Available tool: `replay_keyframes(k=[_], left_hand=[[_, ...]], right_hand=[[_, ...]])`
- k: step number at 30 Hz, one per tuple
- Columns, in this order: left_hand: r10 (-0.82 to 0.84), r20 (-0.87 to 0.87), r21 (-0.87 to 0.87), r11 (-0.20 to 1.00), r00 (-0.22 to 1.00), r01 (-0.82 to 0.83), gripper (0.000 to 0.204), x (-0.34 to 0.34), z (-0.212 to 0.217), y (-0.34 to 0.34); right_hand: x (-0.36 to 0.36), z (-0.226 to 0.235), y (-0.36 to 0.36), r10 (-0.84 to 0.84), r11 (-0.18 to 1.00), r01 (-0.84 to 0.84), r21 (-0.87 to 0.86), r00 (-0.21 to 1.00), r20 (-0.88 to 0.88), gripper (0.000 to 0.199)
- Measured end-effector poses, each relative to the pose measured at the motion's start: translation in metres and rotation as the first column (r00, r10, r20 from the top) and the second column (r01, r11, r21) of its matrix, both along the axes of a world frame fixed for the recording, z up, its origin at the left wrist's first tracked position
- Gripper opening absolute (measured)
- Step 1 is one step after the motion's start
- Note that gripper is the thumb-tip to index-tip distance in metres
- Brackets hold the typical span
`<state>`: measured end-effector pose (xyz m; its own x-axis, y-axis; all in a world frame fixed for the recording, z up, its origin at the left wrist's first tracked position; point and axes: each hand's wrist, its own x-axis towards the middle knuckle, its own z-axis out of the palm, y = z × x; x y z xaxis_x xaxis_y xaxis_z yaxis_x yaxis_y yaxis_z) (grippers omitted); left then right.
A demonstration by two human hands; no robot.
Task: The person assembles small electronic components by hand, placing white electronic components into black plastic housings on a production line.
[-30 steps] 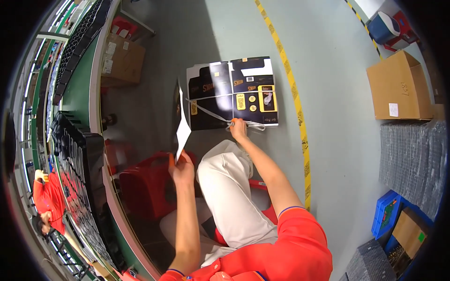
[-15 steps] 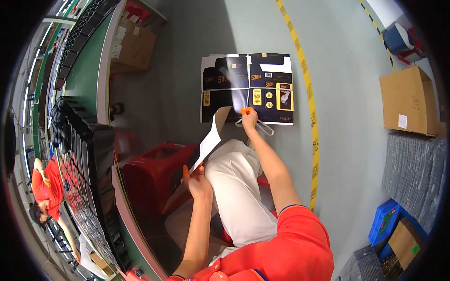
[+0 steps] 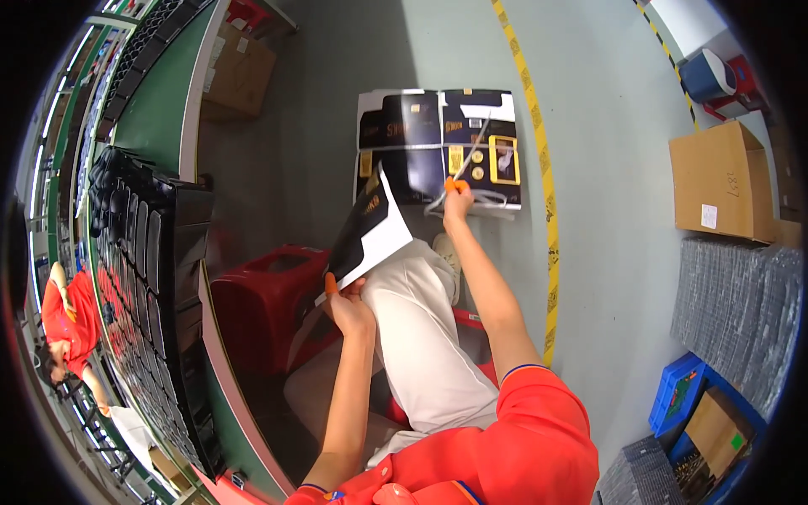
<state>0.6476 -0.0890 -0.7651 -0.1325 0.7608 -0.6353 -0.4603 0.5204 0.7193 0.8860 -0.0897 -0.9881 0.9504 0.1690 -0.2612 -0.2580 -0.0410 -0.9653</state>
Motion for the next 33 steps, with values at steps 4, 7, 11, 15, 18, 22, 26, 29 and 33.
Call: replay_keyframes(k=[4,7,11,15,18,22,26,29,33], left_hand=[[-0.002,0.001,-0.012,1.000,1.000,0.002,0.024,0.001,-0.003,0.002],[0.003,0.007,-0.007,1.000,1.000,-0.003,0.023,-0.004,-0.007,0.002],[-0.009,0.027,0.017,1.000,1.000,0.009,0.024,-0.008,-0.013,0.001],[-0.016,0.088,0.030,0.999,0.996,0.013,0.022,-0.003,-0.011,-0.001],[0.016,0.058,0.043,0.999,0.998,-0.018,0.023,-0.012,-0.010,0.001],[0.034,0.034,0.020,0.999,0.999,-0.035,0.024,-0.006,-0.015,0.003],[-0.024,-0.015,0.045,0.999,1.000,0.024,0.023,-0.018,-0.028,0.003],[-0.144,-0.039,0.018,0.989,0.989,0.144,0.022,-0.003,-0.020,0.004],[-0.131,-0.099,0.017,0.991,0.986,0.134,0.019,-0.002,-0.011,-0.006]], right_hand=[[-0.023,-0.025,-0.002,-0.223,0.971,0.197,-0.137,0.951,-0.212,0.018],[-0.043,-0.030,0.007,-0.348,0.936,0.335,-0.110,0.832,-0.431,0.017],[-0.039,-0.055,0.023,-0.102,0.981,0.196,0.016,0.579,-0.809,0.017],[-0.006,-0.105,0.001,0.134,0.976,0.100,0.191,0.417,-0.899,0.015],[-0.021,-0.087,0.003,0.116,0.993,-0.021,0.120,0.465,-0.878,0.013],[-0.018,-0.042,0.011,0.175,0.882,-0.388,-0.266,0.796,-0.580,0.012],[-0.034,0.060,-0.006,0.238,0.950,-0.304,-0.069,0.850,-0.469,0.020],[-0.031,0.094,-0.052,0.245,0.937,-0.343,-0.072,0.789,-0.564,0.019],[-0.055,0.208,-0.059,0.470,0.878,-0.477,0.048,0.838,-0.277,0.018]])
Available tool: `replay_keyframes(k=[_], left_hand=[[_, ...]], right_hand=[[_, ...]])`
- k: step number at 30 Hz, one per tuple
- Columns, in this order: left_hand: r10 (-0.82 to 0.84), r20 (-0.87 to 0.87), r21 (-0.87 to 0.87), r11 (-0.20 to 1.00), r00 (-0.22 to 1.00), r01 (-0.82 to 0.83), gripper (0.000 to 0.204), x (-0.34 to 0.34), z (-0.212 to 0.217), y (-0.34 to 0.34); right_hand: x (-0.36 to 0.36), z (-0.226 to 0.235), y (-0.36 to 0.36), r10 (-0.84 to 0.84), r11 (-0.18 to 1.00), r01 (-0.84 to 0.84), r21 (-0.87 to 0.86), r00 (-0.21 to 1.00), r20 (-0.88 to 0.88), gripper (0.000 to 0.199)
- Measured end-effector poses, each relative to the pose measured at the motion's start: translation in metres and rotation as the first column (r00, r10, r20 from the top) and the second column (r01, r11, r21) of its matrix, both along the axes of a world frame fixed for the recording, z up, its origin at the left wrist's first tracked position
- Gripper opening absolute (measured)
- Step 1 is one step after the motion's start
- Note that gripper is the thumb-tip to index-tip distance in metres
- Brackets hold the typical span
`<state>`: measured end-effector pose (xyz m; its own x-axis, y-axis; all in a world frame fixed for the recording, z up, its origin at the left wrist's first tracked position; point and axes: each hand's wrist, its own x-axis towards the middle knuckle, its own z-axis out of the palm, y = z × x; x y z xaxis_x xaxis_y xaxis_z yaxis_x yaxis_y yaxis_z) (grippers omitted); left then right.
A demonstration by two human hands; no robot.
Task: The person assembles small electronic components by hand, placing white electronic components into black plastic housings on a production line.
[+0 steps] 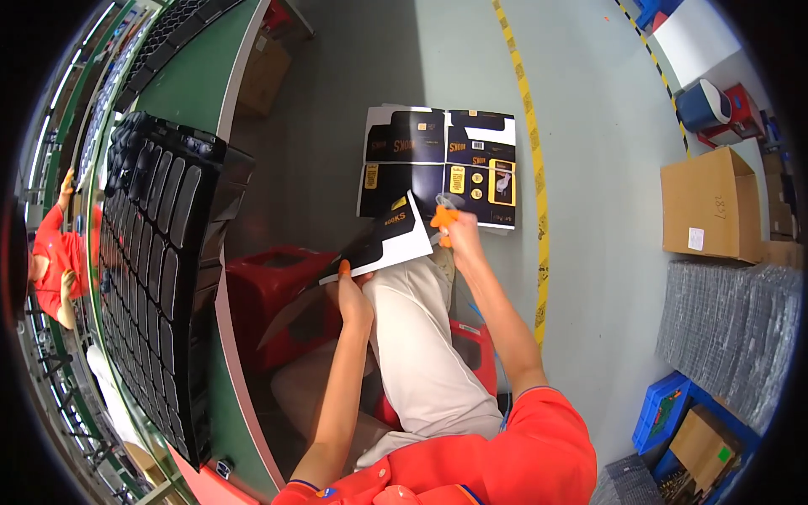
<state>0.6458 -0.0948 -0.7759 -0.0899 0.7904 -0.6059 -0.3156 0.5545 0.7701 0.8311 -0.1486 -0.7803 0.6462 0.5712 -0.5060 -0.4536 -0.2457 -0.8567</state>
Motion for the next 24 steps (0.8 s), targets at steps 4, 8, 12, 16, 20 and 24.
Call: replay_keyframes(k=[4,8,12,16,20,24], left_hand=[[-0.042,-0.010,0.075,0.996,0.999,0.042,0.016,-0.003,-0.005,0.013],[0.021,0.089,0.014,1.000,0.996,-0.022,0.018,-0.012,-0.041,0.009],[0.003,0.017,0.061,0.998,1.000,-0.004,0.020,-0.010,-0.022,0.008],[0.000,0.046,0.013,1.000,0.999,0.000,0.023,-0.001,-0.013,0.006],[0.077,-0.007,0.021,0.997,0.997,-0.077,0.025,-0.005,0.005,0.007],[0.058,-0.031,0.015,0.998,0.998,-0.058,0.024,0.012,0.006,0.002]], right_hand=[[-0.018,0.157,-0.023,0.065,0.978,-0.108,0.181,0.971,0.230,0.022],[0.041,0.141,-0.071,0.208,0.978,-0.202,-0.056,0.902,0.378,0.024],[0.105,0.094,-0.105,0.729,0.509,0.262,-0.820,0.375,0.572,0.013],[0.167,-0.030,-0.094,0.452,0.853,0.139,-0.503,0.286,0.845,0.039],[0.107,-0.145,0.024,0.523,0.852,-0.318,-0.415,0.553,0.649,0.042],[0.094,-0.254,0.077,0.144,0.918,0.062,-0.391,0.868,0.476,0.040]])
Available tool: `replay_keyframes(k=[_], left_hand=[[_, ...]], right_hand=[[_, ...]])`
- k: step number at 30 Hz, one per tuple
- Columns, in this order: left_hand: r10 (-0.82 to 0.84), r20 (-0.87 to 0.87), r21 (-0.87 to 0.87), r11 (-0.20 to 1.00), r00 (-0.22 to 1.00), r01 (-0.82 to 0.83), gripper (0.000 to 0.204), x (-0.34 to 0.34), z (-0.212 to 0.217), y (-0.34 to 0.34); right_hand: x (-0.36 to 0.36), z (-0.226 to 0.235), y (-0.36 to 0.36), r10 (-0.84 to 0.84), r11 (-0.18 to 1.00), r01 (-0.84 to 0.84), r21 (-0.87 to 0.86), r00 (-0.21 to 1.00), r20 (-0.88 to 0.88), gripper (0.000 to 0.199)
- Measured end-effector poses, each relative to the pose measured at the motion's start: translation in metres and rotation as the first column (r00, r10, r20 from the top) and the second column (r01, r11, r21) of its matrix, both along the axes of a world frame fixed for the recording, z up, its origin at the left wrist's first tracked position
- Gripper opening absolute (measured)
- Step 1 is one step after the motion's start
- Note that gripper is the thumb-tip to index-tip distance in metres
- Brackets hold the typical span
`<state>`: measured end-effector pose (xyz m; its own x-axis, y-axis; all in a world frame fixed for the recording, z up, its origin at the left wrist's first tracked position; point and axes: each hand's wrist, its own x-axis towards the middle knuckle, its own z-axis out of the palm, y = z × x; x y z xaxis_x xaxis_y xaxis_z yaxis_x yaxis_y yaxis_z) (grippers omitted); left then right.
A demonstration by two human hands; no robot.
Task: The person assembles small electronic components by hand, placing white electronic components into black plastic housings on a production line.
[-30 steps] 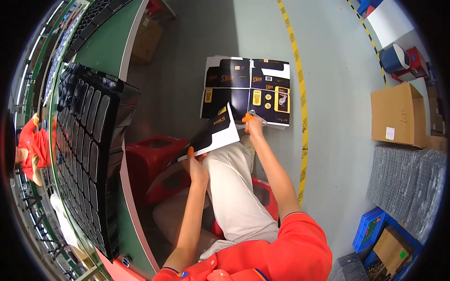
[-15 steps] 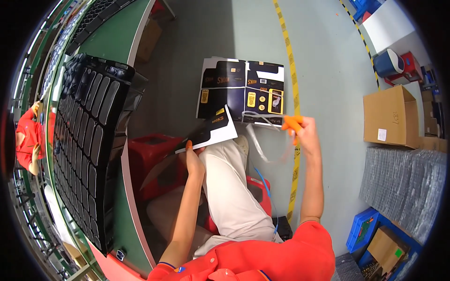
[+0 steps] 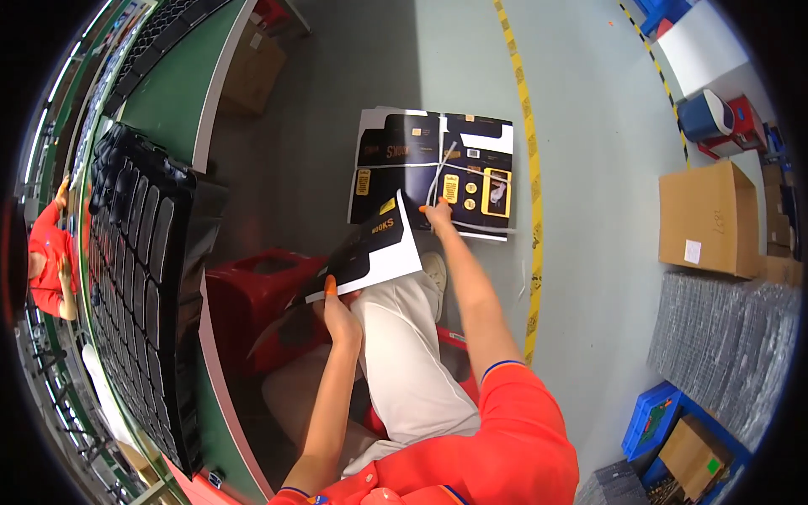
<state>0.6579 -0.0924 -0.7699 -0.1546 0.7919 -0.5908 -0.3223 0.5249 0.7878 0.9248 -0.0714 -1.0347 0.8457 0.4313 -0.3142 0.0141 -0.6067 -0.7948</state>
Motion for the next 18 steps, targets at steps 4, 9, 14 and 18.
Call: replay_keyframes(k=[4,9,14,18], left_hand=[[-0.015,-0.031,-0.006,1.000,0.999,0.015,0.021,-0.012,-0.001,0.006],[-0.048,-0.021,-0.007,0.999,0.999,0.048,0.019,-0.009,-0.003,0.004],[-0.022,-0.058,0.014,1.000,0.998,0.023,0.018,-0.015,-0.005,0.006],[-0.014,-0.041,0.004,1.000,0.999,0.014,0.018,-0.018,-0.008,0.005]], right_hand=[[-0.025,0.013,0.043,-0.189,0.976,0.120,-0.183,0.885,-0.426,0.024],[0.063,0.134,0.076,0.152,0.871,0.148,0.468,0.825,-0.545,0.019],[0.161,0.331,0.098,0.678,0.155,0.384,0.911,0.629,-0.380,0.048],[0.185,0.361,0.089,0.761,0.122,0.132,0.984,0.623,-0.178,0.047]])
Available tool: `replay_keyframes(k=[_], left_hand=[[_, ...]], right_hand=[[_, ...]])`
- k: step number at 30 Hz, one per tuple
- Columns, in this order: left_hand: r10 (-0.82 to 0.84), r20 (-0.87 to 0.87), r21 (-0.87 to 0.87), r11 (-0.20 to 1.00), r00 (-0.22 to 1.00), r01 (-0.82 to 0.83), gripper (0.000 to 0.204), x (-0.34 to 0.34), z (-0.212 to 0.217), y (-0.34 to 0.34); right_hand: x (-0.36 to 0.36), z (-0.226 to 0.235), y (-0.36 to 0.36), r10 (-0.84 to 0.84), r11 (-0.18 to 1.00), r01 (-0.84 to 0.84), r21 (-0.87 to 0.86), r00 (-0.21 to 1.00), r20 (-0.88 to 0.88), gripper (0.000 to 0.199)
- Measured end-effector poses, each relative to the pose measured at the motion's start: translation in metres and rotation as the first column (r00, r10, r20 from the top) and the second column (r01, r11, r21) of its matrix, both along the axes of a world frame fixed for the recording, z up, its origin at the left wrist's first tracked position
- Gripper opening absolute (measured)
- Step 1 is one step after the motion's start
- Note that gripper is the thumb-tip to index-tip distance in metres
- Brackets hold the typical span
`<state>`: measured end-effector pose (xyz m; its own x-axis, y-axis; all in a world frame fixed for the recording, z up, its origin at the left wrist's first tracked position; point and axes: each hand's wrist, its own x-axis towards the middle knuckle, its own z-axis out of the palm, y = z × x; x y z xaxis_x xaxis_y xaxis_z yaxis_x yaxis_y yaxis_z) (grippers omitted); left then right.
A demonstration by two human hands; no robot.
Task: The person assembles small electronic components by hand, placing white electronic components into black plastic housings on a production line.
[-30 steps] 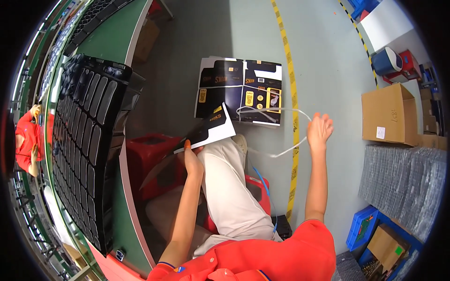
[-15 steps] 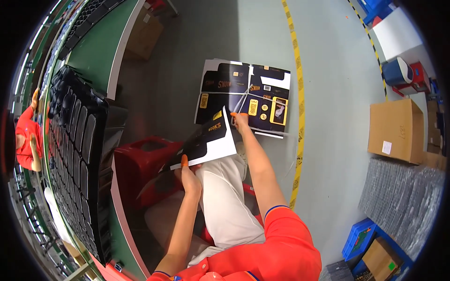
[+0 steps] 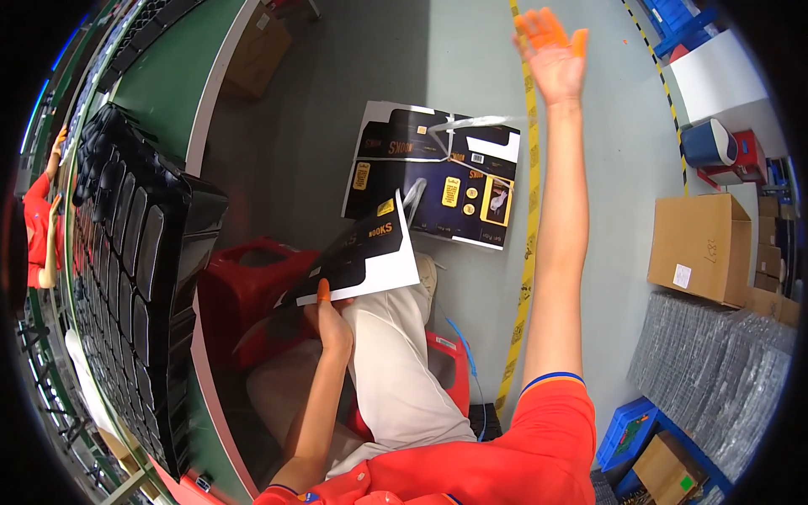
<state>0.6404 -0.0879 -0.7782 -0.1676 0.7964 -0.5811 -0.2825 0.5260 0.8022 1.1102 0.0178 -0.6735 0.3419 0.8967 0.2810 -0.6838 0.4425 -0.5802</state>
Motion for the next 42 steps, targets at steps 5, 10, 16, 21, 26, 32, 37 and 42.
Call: replay_keyframes(k=[5,10,16,21,26,32,37,42], left_hand=[[0.001,0.033,-0.020,1.000,0.999,0.000,0.025,-0.001,-0.002,-0.004],[0.014,-0.011,-0.053,0.998,1.000,-0.014,0.032,-0.007,-0.004,-0.004],[0.098,0.000,-0.153,0.983,0.995,-0.097,0.035,-0.008,-0.007,0.005],[0.162,0.000,-0.094,0.982,0.987,-0.161,0.032,-0.035,-0.015,0.008],[0.151,0.055,-0.012,0.988,0.987,-0.151,0.026,-0.019,-0.021,0.007],[0.162,0.033,-0.045,0.986,0.986,-0.160,0.027,-0.024,-0.010,0.009],[0.164,0.187,-0.040,0.986,0.968,-0.160,0.027,-0.017,-0.002,0.009],[0.085,0.409,-0.003,0.996,0.909,-0.092,0.026,-0.036,-0.011,0.010]], right_hand=[[-0.018,-0.195,0.004,0.530,0.283,0.450,-0.847,0.663,0.529,0.028],[-0.108,-0.332,-0.039,0.479,0.371,0.904,0.211,-0.381,0.791,0.020],[-0.107,-0.306,-0.079,0.646,0.467,0.673,-0.573,0.183,0.741,0.023],[-0.108,-0.280,-0.204,-0.334,0.140,0.841,-0.522,0.537,0.775,0.022],[-0.064,-0.376,-0.412,-0.865,-0.223,0.404,-0.887,0.337,0.371,0.039],[-0.198,-0.391,-0.305,-0.460,0.129,-0.091,-0.987,0.877,-0.141,0.105],[-0.201,-0.369,-0.227,-0.643,0.324,0.094,-0.941,0.752,-0.146,0.055],[-0.226,-0.240,-0.200,-0.733,0.172,0.362,-0.916,0.669,0.127,0.027]])
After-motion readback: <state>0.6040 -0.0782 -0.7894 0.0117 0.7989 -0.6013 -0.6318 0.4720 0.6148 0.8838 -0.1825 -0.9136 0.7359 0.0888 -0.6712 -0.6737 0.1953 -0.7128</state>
